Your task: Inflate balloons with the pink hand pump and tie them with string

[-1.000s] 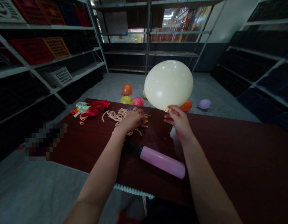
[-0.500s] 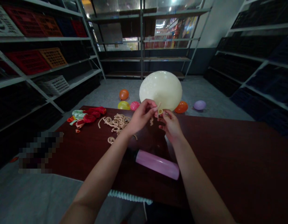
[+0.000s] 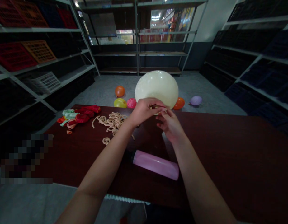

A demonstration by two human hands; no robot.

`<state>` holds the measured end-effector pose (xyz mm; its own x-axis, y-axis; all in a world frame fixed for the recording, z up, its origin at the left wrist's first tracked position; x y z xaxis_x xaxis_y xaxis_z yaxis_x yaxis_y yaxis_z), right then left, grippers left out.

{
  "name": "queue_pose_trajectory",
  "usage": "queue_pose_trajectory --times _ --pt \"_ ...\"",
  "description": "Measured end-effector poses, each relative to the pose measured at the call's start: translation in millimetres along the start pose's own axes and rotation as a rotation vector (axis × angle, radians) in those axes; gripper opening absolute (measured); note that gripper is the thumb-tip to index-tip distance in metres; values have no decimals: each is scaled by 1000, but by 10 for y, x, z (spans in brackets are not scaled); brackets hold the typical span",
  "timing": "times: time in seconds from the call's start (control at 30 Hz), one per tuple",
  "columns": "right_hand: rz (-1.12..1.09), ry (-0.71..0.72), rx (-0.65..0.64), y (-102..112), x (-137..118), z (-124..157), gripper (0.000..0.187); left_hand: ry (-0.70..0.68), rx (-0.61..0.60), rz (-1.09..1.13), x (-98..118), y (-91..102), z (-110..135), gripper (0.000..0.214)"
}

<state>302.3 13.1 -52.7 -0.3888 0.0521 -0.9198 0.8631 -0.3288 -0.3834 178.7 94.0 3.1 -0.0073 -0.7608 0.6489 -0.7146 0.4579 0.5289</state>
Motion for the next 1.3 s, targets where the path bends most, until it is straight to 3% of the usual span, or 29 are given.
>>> queue_pose_trajectory --times 0.13,0.27,0.43,0.53,0.67,0.8,0.9,1.0,1.17,1.3 --pt "-112 -38 -73 21 -44 37 36 -52 -82 37 -13 39 17 23" --pt "-237 -73 -114 26 -73 65 36 -39 -23 68 -88 0 17 28" --pt "-239 -55 -120 39 -56 56 40 -58 23 62 -95 -87 2 17" --pt "-182 -4 -100 53 -62 43 44 -85 111 52 -64 -145 -3 13" --pt "-18 70 -74 40 -131 49 47 9 275 119 -99 -239 -11 8" --pt "11 -43 -68 -28 -198 92 56 66 391 190 -163 -250 -12 17" --pt "60 -124 -123 -118 -268 124 71 -41 378 53 -140 -161 0 14" --pt "117 -81 -135 -218 -381 118 76 -177 341 -141 -69 -23 14 13" --pt "137 54 -84 -405 -560 26 59 -372 307 -355 63 201 12 19" --pt "53 60 -109 -524 -632 -55 48 -424 285 -398 96 292 4 20"
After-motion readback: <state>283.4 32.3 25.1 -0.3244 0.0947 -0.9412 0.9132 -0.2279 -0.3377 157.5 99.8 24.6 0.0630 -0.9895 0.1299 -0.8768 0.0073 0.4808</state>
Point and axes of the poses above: each hand's wrist, its own z-axis away from the middle knuckle, its own y-axis out of the back of the hand, x = y × z, the point moved 2 cm from there along -z, towards the middle knuckle, and after that the axes turned 3 degrees about -x, right-handed, at the moved point
